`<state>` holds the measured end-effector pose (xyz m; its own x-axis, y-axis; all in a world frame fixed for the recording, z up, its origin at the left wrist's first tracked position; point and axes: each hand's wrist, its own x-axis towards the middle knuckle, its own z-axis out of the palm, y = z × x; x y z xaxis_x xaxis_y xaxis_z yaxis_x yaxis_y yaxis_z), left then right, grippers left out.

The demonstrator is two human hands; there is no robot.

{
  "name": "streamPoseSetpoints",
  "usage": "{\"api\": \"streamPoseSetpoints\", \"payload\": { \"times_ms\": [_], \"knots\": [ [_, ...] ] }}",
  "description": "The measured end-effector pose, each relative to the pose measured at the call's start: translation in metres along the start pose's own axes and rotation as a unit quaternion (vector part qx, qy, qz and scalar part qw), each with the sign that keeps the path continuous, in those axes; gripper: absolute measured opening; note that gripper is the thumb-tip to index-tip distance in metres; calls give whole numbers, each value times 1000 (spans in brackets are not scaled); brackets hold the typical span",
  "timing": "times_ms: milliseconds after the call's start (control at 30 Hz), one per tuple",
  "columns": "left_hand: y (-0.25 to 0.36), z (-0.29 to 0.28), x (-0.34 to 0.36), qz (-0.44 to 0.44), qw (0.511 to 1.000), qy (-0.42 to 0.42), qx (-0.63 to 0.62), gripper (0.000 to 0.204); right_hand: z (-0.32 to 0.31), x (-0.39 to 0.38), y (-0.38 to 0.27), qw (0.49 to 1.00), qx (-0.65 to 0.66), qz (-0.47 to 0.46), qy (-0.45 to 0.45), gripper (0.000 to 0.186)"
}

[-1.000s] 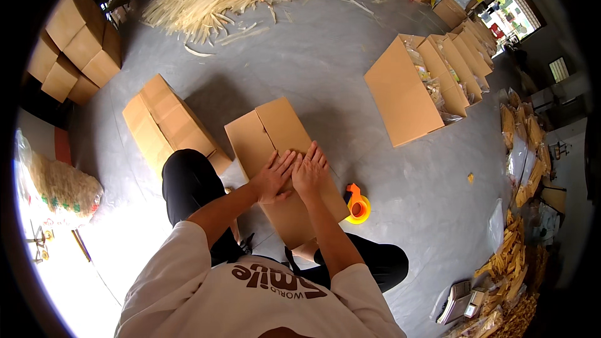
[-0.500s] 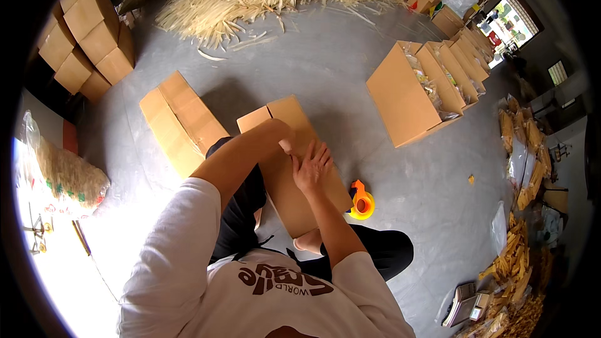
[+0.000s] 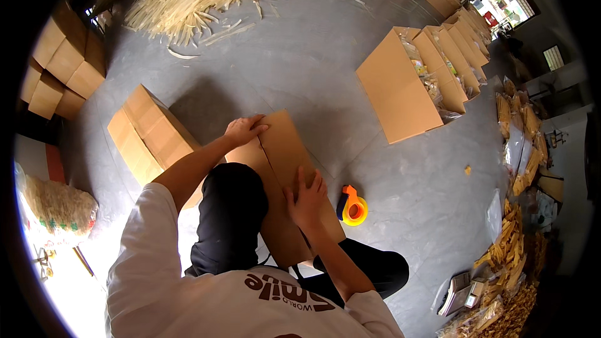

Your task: The person seals cardboard boxes containing bagged goods by applying tape with a handheld tape dispenser. The person reaches for an open box, folds the flaps down, and then uses a tape dispenser to apply a strip of tape across the top seam.

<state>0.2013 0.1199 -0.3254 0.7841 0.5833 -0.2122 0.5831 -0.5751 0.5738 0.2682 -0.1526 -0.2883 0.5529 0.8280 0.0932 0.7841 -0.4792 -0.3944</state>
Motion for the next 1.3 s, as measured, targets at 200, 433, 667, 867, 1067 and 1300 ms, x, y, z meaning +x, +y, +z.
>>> {"api": "streamPoseSetpoints", "payload": {
  "times_ms": [200,433,667,867,1067,1300],
  "knots": [
    [11,-4,-10,40,998,47,26,44,-40,92,105,889,391,239,26,57],
    [5,6,-5,53,996,66,18,32,50,75,98,935,239,260,38,63],
    [10,17,4,34,989,130,67,30,55,62,100,575,644,456,-218,58],
    [2,3,0,0,997,61,56,37,57,35,166,885,324,331,53,43],
    [2,12,3,32,992,93,74,38,53,-55,234,876,-130,438,-156,69],
    [1,2,-7,19,995,74,58,37,93,-83,224,933,-180,289,-119,79]
  ]
}}
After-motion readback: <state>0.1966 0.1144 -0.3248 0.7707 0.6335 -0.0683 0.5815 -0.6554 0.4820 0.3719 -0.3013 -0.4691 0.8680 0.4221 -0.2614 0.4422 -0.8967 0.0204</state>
